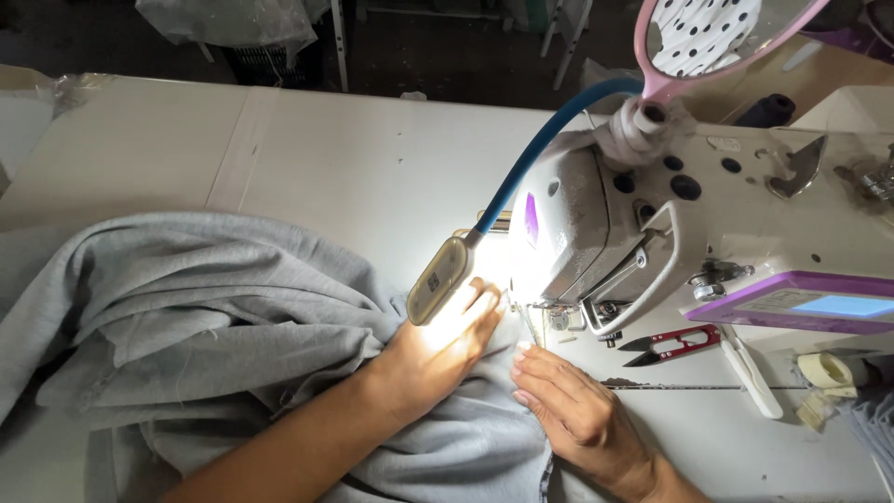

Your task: Trimming loose threads and adjusting fabric on a sewing machine using thread nippers.

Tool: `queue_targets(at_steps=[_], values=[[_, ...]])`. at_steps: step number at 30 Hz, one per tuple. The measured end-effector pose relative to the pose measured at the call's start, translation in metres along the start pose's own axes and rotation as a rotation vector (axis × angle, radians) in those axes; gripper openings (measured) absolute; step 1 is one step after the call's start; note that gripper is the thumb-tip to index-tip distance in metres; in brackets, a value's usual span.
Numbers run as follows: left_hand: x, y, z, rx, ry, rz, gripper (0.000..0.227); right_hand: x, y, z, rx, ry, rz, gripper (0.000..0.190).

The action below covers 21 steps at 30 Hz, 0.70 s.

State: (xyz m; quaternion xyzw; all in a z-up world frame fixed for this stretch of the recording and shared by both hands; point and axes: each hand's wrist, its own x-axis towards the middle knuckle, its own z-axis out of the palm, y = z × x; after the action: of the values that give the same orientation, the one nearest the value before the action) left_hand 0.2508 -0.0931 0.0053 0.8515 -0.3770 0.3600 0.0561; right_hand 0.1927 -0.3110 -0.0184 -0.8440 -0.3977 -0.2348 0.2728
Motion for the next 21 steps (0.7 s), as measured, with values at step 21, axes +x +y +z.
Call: queue_targets(at_steps=[21], values=[[-0.017,0.029,0.018,-0.273,-0.2,-0.005,0.049,-0.006,-0.008,-0.017,0.309,-0.024,0.263,0.011]])
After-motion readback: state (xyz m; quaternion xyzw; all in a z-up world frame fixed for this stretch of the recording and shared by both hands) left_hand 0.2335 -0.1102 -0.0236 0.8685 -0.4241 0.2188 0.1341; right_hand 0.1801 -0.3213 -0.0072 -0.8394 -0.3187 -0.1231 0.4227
